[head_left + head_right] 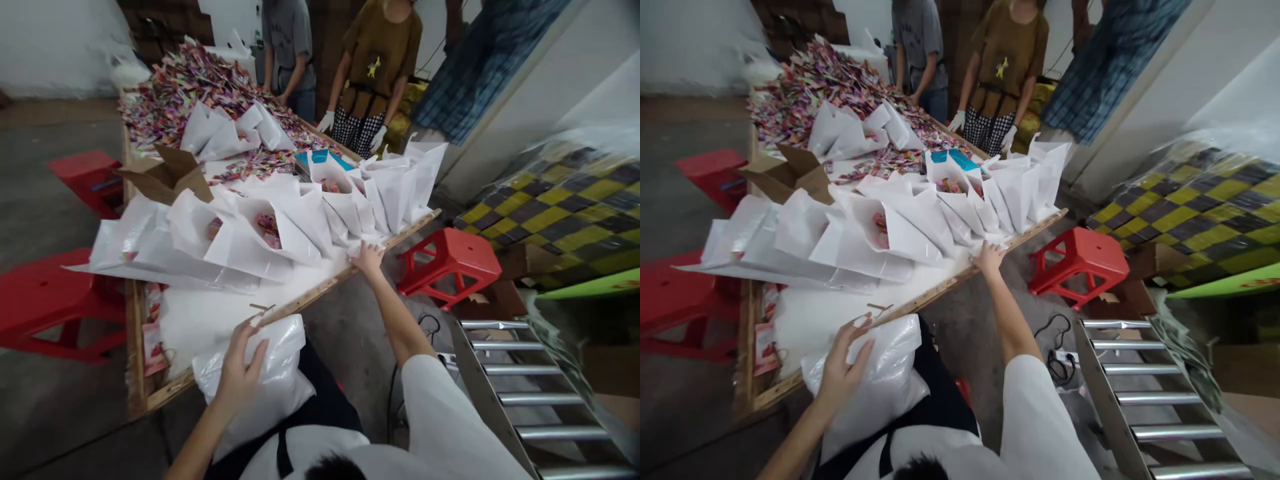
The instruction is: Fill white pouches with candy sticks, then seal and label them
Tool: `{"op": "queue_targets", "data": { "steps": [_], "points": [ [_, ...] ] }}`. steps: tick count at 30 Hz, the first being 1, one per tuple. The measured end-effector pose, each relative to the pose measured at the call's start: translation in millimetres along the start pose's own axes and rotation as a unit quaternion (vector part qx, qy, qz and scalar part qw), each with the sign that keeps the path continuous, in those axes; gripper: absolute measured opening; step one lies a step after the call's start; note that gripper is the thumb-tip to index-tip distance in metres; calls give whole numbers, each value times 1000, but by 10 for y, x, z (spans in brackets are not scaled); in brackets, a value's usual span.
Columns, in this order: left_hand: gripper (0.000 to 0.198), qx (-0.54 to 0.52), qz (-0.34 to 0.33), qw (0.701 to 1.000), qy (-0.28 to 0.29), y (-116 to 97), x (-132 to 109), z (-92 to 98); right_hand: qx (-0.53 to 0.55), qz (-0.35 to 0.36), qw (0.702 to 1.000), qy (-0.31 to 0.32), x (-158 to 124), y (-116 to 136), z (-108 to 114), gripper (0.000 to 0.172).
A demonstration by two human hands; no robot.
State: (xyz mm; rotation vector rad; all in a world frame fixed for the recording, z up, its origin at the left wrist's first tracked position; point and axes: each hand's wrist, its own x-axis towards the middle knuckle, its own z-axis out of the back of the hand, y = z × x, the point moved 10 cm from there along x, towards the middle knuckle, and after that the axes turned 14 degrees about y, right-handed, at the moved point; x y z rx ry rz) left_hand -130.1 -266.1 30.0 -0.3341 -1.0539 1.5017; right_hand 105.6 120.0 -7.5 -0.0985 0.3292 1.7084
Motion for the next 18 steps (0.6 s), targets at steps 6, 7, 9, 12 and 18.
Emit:
{"op": "queue_targets", "data": {
  "steps": [6,7,9,12,18],
  "points": [
    [30,-82,45,991,99,106,203,-539,-53,75,993,67,142,266,99,27],
    [30,-101,59,987,109,134,220,-597,-49,80,994,56,116,241,209,27],
    [30,-158,101,975,119,202,257,-719,-42,88,995,29,-16,145,431,30],
    [49,-293,173,935,95,247,343,-926,110,180,977,42,-446,131,513,32],
    [65,-477,233,847,4,100,486,-1099,560,283,748,217,-1598,626,-184,42]
  ]
}}
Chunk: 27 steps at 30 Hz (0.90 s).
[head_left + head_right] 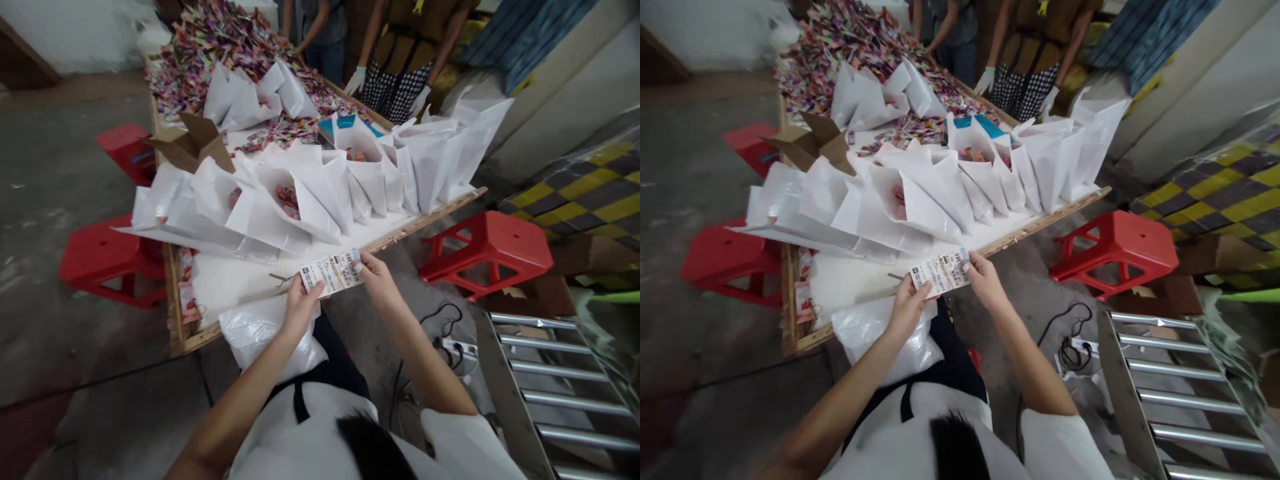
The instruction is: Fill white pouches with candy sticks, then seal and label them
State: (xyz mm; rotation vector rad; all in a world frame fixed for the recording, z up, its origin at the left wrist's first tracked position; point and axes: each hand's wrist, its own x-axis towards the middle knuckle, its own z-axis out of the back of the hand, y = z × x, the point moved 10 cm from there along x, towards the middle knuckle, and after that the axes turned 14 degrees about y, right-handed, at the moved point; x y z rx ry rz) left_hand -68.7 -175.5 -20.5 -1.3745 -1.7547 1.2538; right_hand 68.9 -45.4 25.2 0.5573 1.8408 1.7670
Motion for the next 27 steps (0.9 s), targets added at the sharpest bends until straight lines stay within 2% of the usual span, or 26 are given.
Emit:
{"op": "queue_targets", "data": {
  "steps": [3,6,9,13,16,18,19,21,24,26,27],
  "points": [
    [58,-10,-16,999,-49,-140,-163,194,152,-43,987,44,-120,-243,-516,54],
    [53,18,-40,997,-68,-296,-373,407,234,-80,962,115,-224,-341,-895,59],
    [46,75,-65,991,-87,-426,-572,521,221,-76,961,150,-308,-314,-1116,52],
    [39,123,-57,988,-77,-452,-770,474,157,-50,973,160,-363,-193,-1367,39],
    [38,121,-51,988,-79,-465,-895,534,154,-28,974,166,-415,-62,-1471,40],
    [39,110,-60,986,-105,-537,-982,722,170,-1,972,161,-472,14,-1368,43],
    [40,104,-71,983,-131,-599,-1035,867,176,14,973,148,-506,31,-1235,43],
    [44,97,-99,970,-198,-760,-1162,1222,154,35,982,99,-585,-19,-824,41],
    [47,109,-147,944,-273,-1022,-1340,1697,-42,-26,998,28,-717,-327,-157,33],
    [45,141,-174,932,-285,-1162,-1403,1887,-181,-92,979,-10,-790,-555,154,25],
    [42,166,-184,924,-290,-1214,-1429,1954,-229,-116,966,-24,-808,-633,227,21]
  ]
}}
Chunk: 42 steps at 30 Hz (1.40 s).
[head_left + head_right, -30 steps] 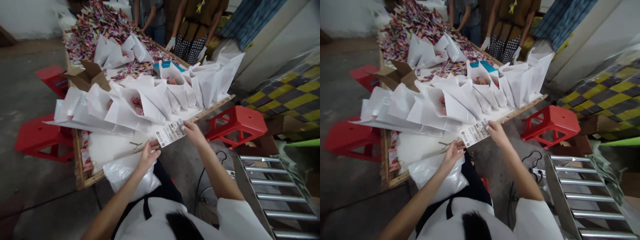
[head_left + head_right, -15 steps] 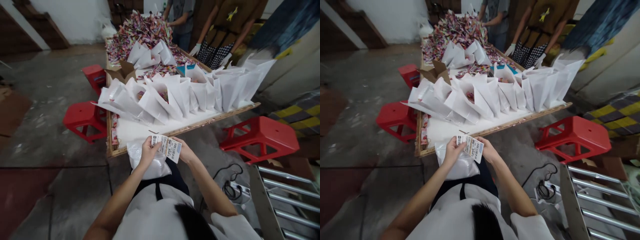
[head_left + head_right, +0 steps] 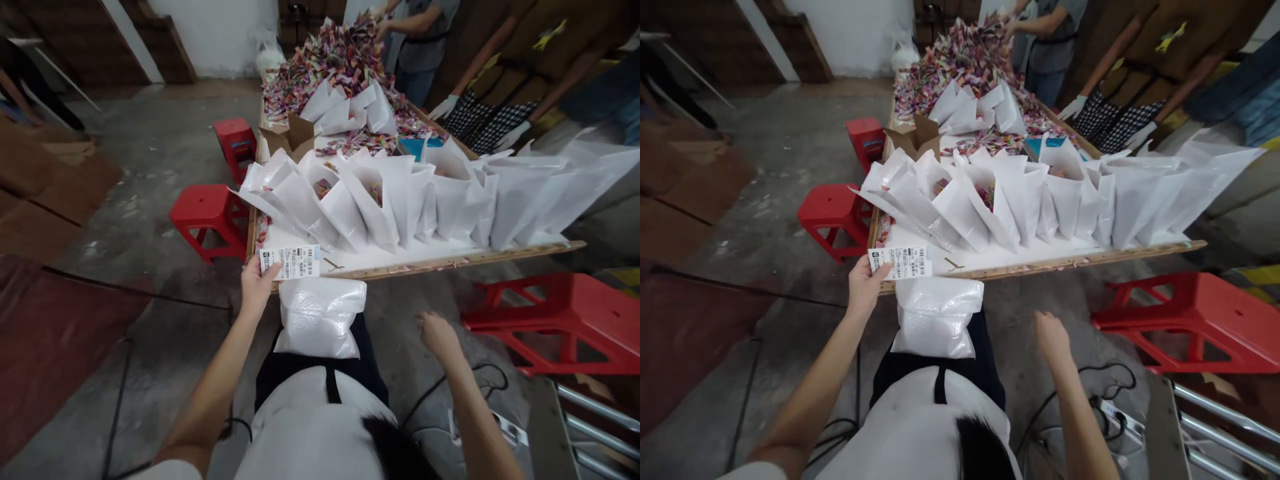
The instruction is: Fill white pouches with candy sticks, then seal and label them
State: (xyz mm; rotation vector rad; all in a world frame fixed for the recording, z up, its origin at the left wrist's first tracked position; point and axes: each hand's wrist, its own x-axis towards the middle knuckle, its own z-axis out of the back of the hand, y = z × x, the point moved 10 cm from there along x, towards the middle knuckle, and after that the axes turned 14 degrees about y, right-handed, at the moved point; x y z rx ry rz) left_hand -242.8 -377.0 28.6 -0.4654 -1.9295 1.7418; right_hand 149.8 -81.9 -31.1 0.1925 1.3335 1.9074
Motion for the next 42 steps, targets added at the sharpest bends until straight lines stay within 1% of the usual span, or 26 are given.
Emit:
{"op": "queue_targets", "data": {
  "steps": [1,2,3,4,5,7,9,10,11,12,14,15,16,18,19,20,21,22,23,25,28,30,33,36,39,42],
  "points": [
    [38,30,-19,999,-9,-25,21,72,-28,-12,1000,-5,17,-32,-25,17],
    [33,69,-41,997,-23,-53,30,135,-38,-9,999,1,51,14,-108,16],
    [28,112,-67,991,-39,-89,30,184,-36,4,999,21,104,129,-258,19],
    [23,158,-98,981,-51,-134,24,205,-15,25,998,58,178,304,-472,25],
    [18,202,-135,968,-54,-182,18,190,24,49,993,105,266,528,-735,32],
    [13,270,-210,939,-31,-255,7,73,124,83,969,197,482,1034,-1314,46],
    [19,305,-267,914,10,-266,0,-82,215,85,936,265,763,1487,-1894,53],
    [22,315,-282,906,29,-248,2,-144,248,83,921,288,923,1668,-2161,54],
    [23,320,-288,901,47,-214,12,-189,265,91,913,296,1095,1820,-2382,54],
    [23,320,-285,901,65,-164,31,-214,272,105,912,290,1276,1932,-2551,54],
    [14,301,-248,917,90,-15,108,-176,259,137,922,254,1623,2035,-2762,50],
    [7,273,-216,933,92,80,166,-104,244,148,929,235,1776,2034,-2824,46],
    [18,229,-176,953,88,195,236,-7,227,152,936,223,1909,2010,-2874,42],
    [52,102,-70,990,68,490,387,198,180,156,947,214,2110,1959,-2934,32],
    [65,32,-9,998,58,659,451,264,151,166,951,212,2173,1960,-2945,28],
    [70,-29,49,997,52,819,501,289,119,182,953,210,2207,1986,-2949,25],
    [70,-74,99,991,52,951,540,279,87,201,953,211,2217,2032,-2954,21],
    [67,-101,134,984,53,1042,573,250,53,218,951,211,2207,2082,-2963,19],
    [62,-112,154,980,53,1093,605,222,21,227,951,209,2186,2128,-2974,20],
    [54,-103,154,982,40,1109,661,200,-42,217,956,193,2136,2180,-2983,31],
    [44,-68,126,990,1,1066,690,245,-134,184,963,144,2030,2236,-2958,52],
    [41,-51,116,992,-20,1048,684,291,-183,187,957,126,1934,2308,-2968,60],
    [41,-20,119,992,-48,1037,668,373,-222,196,946,128,1821,2384,-3009,69],
    [41,13,121,990,-66,1005,661,430,-232,218,941,116,1761,2440,-2998,68],
    [42,10,112,991,-71,967,657,438,-237,250,935,82,1732,2486,-2967,62],
    [42,5,101,992,-79,930,635,441,-226,269,934,64,1726,2488,-2977,61]
  ]
}}
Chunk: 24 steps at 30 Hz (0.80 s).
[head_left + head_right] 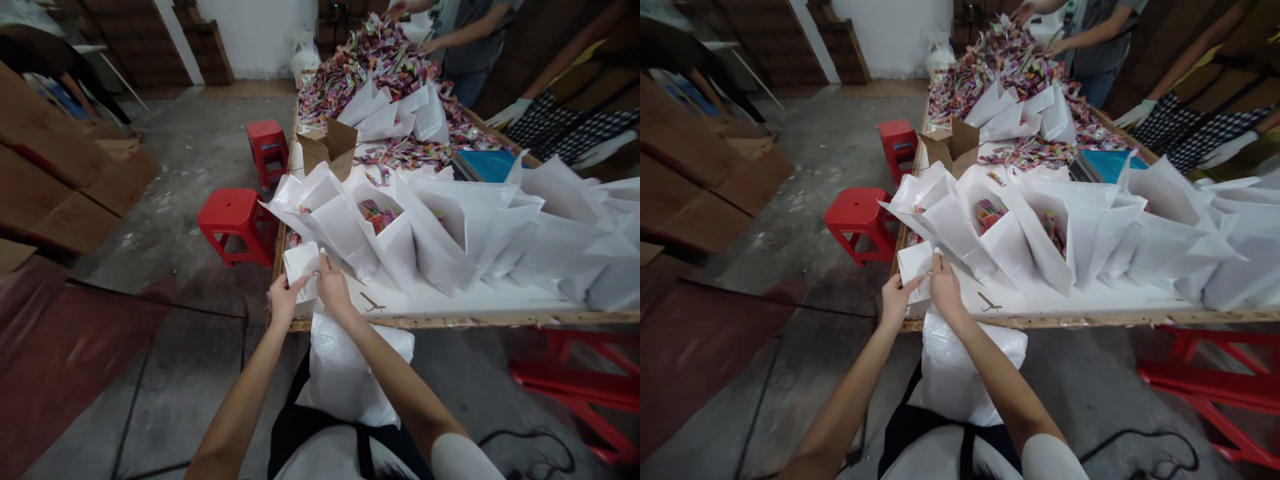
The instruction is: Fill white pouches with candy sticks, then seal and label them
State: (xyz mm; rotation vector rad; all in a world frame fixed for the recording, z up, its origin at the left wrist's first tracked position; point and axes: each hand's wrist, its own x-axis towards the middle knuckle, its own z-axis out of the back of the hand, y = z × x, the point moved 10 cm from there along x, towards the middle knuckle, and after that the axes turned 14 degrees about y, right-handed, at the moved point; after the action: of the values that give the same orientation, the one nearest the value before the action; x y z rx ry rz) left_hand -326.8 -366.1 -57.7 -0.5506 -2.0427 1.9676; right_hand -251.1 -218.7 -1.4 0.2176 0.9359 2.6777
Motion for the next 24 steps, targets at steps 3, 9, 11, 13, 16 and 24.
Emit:
{"op": "queue_targets", "data": {
  "steps": [3,9,11,13,16,24],
  "points": [
    [41,-3,-9,1000,-12,-33,-48,24,20,4,1000,-6,0,-12,-26,60],
    [42,-41,-8,999,-7,-60,-133,33,44,21,998,-43,-49,-19,70,50],
    [41,-38,-10,999,-10,-61,-145,39,44,28,998,-41,-69,-6,59,52],
    [38,-30,-14,999,-11,-52,-147,40,40,32,998,-31,-89,15,20,54],
    [37,-23,-20,999,-9,-11,-142,39,27,33,999,-13,-117,49,-40,55],
    [45,-31,-12,999,12,119,-50,43,78,34,992,-90,-88,16,215,16]
  ]
}}
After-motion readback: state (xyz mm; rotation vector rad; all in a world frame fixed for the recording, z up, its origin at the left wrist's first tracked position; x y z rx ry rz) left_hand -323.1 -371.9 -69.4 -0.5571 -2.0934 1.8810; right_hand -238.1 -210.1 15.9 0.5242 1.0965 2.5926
